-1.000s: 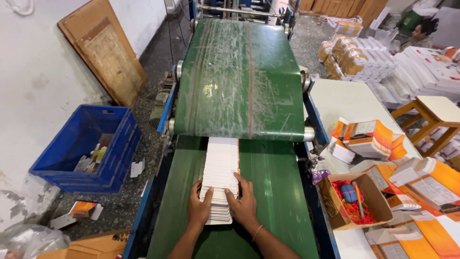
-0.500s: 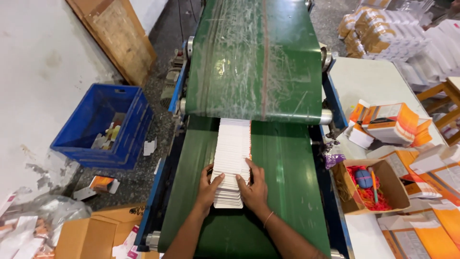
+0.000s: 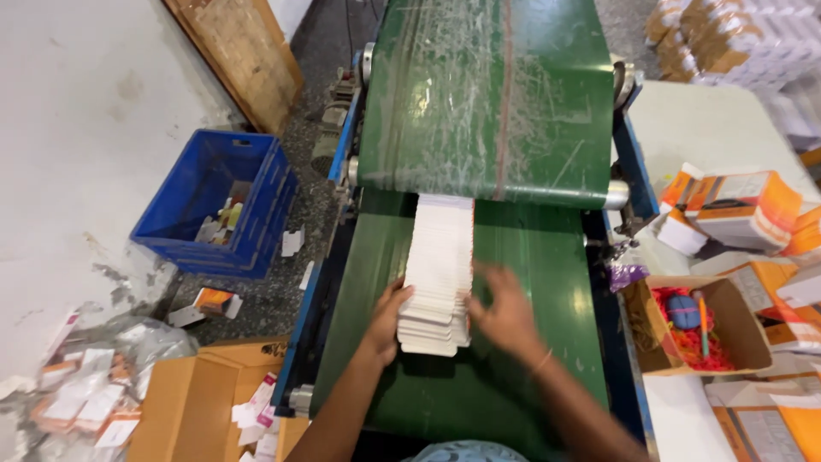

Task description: The recorder is shown packing folded cardboard boxes onto a conveyor belt and into larger shipping containers.

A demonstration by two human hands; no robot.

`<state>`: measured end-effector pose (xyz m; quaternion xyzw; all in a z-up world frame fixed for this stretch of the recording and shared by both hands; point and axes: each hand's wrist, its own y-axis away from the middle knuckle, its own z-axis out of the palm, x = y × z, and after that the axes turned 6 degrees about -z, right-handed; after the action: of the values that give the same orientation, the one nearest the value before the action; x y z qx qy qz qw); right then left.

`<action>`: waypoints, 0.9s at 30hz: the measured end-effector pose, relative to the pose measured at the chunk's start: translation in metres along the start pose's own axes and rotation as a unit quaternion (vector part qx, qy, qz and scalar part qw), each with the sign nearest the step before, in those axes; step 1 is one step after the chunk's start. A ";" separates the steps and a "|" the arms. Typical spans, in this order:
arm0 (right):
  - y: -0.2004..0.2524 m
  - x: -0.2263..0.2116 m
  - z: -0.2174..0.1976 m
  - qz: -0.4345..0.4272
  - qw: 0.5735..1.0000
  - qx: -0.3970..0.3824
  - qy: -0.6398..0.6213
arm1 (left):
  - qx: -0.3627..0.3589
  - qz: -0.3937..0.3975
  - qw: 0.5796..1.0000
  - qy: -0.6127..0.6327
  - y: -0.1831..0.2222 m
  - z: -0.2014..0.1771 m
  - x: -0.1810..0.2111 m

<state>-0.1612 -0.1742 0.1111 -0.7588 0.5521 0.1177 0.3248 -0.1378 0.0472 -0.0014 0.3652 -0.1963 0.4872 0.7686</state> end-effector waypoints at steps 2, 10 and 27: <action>-0.030 -0.007 -0.014 -0.020 1.000 0.012 0.003 | 0.007 0.002 0.999 -0.035 -0.001 0.025 0.012; -0.123 0.049 0.040 -0.126 0.988 -0.068 0.061 | 0.021 0.091 0.991 -0.096 -0.118 0.029 0.016; -0.131 0.049 0.041 -0.085 0.975 -0.122 0.164 | -0.039 0.156 0.974 -0.157 -0.103 0.025 0.011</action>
<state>-0.0165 -0.1620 0.1012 -0.8460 0.5126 0.0298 0.1436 -0.0395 0.0085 -0.0157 0.3720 -0.3879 0.5299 0.6560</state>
